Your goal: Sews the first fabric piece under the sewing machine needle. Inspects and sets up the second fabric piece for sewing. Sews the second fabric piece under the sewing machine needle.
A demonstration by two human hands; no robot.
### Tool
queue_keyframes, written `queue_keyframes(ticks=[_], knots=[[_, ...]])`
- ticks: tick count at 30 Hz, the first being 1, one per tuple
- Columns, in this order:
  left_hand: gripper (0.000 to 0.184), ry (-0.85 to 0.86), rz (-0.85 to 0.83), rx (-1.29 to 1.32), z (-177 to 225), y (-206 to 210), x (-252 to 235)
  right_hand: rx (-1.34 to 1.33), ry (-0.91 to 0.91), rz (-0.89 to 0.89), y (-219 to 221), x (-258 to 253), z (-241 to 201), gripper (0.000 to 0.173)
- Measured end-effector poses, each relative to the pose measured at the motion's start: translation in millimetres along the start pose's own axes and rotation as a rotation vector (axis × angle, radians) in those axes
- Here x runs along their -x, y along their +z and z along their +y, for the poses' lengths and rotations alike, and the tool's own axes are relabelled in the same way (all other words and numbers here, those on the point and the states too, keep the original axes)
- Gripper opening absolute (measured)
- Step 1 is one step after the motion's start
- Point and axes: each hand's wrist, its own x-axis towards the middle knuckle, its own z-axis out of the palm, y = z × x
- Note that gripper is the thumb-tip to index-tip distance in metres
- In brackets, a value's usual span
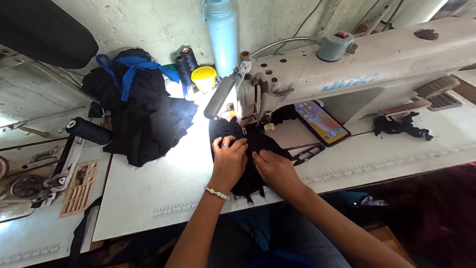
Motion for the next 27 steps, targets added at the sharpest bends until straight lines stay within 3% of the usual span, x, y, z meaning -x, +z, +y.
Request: queue_keyframes(ticks=[5,8,12,14,18,27], knots=[[0.024,-0.058,-0.070,-0.015,3,-7,-4,0.002,0.035,-0.020,-10,17,-12,0.022],[0.022,-0.037,-0.023,-0.077,9,-3,-1,-0.173,0.095,-0.135,-29,2,-6,0.031],[0.019,0.002,0.014,-0.073,10,1,4,-0.372,0.221,-0.067,-17,-38,18,0.021],[0.018,0.029,0.032,-0.082,10,2,3,-0.391,0.329,-0.061,-2,-54,21,0.017],[0.018,0.040,0.023,-0.104,8,1,1,-0.400,0.635,-0.293,4,-74,18,0.016],[0.016,0.077,0.042,-0.123,4,0,4,-0.371,0.689,-0.326,3,-73,19,0.014]])
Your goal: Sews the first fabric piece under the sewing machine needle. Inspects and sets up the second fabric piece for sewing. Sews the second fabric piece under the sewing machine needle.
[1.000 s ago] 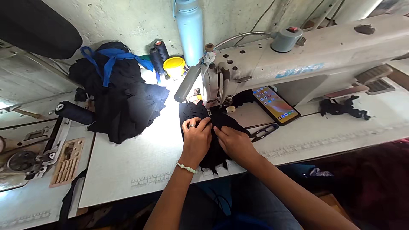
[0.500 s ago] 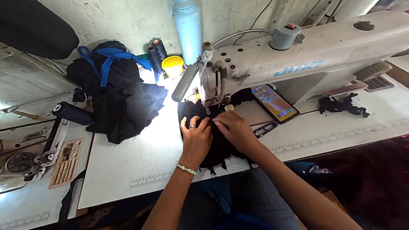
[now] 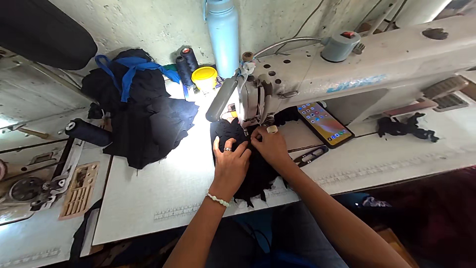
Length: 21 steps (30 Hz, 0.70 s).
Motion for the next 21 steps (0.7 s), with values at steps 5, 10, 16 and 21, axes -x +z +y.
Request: queue_keyframes(ticks=[5,10,16,21], knots=[[0.017,-0.011,-0.022,0.073,-4,-2,-2,0.119,-0.534,0.263,23,21,27,0.029],[0.026,-0.280,-0.197,0.458,-25,-13,-20,0.261,-0.625,0.241,24,34,35,0.030],[0.015,-0.529,-0.352,0.324,-18,-12,-59,0.358,-0.640,0.241,26,35,31,0.029],[0.011,-0.556,-0.437,0.235,-14,-13,-71,0.355,-0.631,0.253,26,35,32,0.029]])
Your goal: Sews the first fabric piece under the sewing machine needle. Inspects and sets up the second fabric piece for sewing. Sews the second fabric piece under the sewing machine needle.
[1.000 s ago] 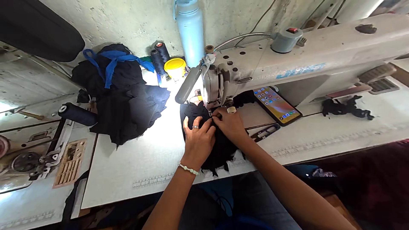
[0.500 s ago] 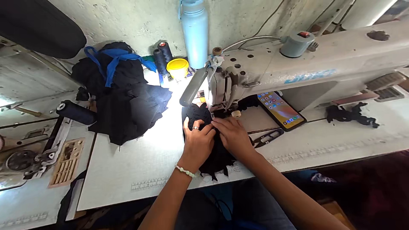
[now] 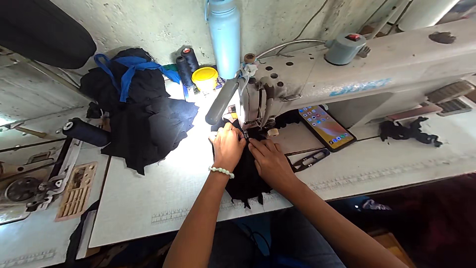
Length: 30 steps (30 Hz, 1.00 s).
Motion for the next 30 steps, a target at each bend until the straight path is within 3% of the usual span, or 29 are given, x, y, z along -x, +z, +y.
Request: queue_keyframes(ticks=[5,8,12,15,18,30], knots=[[0.015,0.027,-0.024,0.153,-13,-3,-13,-0.039,0.015,0.010,1,0,1,0.031],[0.013,0.073,0.082,0.138,-12,5,-9,-0.047,0.012,0.014,1,1,1,0.031],[0.009,0.441,0.457,-0.102,-22,29,15,-0.031,0.002,0.010,-1,2,1,0.025],[0.020,0.619,0.442,-0.179,-37,32,33,-0.018,-0.011,0.011,-3,4,2,0.025],[0.025,0.621,0.430,-0.231,-45,32,37,0.008,-0.032,-0.006,-4,3,3,0.034],[0.018,0.579,0.382,-0.165,-45,31,17,0.060,-0.082,-0.014,2,-14,25,0.031]])
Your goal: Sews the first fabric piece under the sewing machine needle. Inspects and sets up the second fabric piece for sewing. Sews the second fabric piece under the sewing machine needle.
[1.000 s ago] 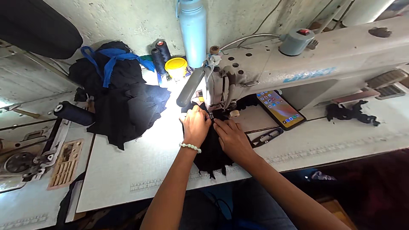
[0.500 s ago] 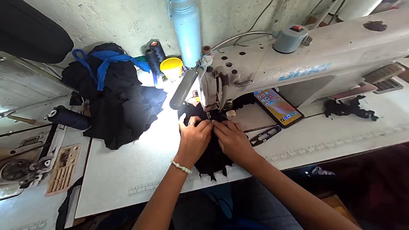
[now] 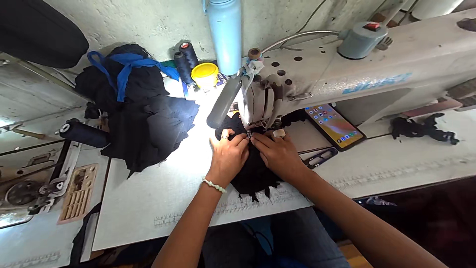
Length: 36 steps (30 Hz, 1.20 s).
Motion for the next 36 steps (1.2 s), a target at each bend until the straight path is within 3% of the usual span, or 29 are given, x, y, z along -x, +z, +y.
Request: queue_keyframes(ticks=[8,12,16,20,22,26,30,36], knots=[[0.021,-0.063,-0.081,0.073,2,-7,0,-0.144,0.093,0.008,-7,7,-1,0.028],[0.023,-0.184,0.019,0.132,52,-23,24,-0.272,0.228,0.036,-23,33,-12,0.028],[0.028,-0.131,0.008,0.112,86,-14,66,-0.249,0.254,0.061,-32,58,-26,0.030],[0.029,-0.106,-0.003,0.064,85,-21,77,-0.357,0.319,0.057,-39,54,-25,0.020],[0.028,-0.099,-0.010,0.070,82,-25,73,-0.398,0.339,0.070,-44,44,-25,0.024],[0.019,-0.082,-0.030,0.180,76,-27,59,-0.357,0.298,0.031,-39,29,-31,0.025],[0.021,-0.035,0.009,0.158,69,-19,51,-0.287,0.330,0.025,-30,29,-24,0.014],[0.020,-0.012,0.023,0.128,69,-12,55,-0.239,0.267,0.007,-31,16,-23,0.026]])
